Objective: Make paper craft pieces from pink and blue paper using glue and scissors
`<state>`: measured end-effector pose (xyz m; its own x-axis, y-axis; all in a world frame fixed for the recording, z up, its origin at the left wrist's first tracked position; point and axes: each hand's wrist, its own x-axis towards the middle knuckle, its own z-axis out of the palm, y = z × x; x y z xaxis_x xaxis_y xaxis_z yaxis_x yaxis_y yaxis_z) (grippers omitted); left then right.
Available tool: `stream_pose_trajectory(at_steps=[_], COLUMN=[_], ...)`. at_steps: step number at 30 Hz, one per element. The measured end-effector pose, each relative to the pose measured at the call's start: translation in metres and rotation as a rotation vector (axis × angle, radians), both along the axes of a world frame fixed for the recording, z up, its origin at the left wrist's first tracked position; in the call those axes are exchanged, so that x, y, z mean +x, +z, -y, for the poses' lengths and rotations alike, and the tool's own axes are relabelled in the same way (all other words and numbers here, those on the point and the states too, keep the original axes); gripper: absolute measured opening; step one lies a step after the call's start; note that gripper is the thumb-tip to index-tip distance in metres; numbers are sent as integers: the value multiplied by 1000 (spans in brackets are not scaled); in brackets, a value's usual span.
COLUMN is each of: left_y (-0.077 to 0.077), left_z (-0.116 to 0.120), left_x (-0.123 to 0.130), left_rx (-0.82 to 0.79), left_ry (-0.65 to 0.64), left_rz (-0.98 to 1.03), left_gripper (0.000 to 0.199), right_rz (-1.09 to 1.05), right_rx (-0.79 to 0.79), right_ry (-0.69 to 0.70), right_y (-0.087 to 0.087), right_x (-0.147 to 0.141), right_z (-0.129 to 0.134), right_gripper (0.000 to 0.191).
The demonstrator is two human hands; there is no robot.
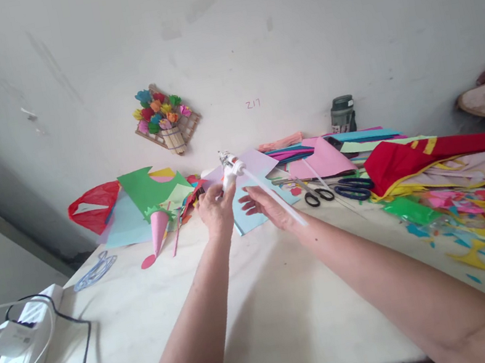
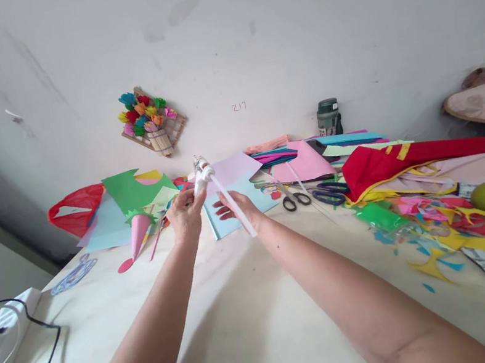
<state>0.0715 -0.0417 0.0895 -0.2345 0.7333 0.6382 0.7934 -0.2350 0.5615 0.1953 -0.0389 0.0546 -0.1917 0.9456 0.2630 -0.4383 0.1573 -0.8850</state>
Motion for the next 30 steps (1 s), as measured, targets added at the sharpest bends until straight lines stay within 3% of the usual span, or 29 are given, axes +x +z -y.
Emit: stream_pose_trajectory(at_steps=[4, 9, 11, 14, 15, 18, 22, 30], left_y=[5, -14, -18, -16, -15, -13, -24, -45], left_z=[8, 16, 16, 10, 6, -6, -20, -28], left_x=[32, 59, 58, 37, 27, -8, -35, -27], left_rx=[60, -37, -125, -271, -318, -426, -645, -735], left_ry=[94, 95, -16, -356, -411, -235, -8, 78], left_rz=[-16, -56, -104, -165, -122, -40, -180, -410], left_gripper=[23, 19, 19, 27, 30, 28, 25, 37], right_rz=[-70, -187, -175, -128, -109, -54, -5, 97], right_rx=[141, 90, 12, -93, -114, -137, -133, -139], right_ry=[-8, -134, -207, -254, -244, -203, -165, -170], right_y=[11, 11, 5, -2, -4, -5, -9, -12], right_x=[-5, -6, 0, 10, 14, 19, 16, -4], right_z=[3, 1, -4, -14, -16, -21, -20, -22], right_gripper=[36, 32, 30, 29, 29, 27, 22, 19])
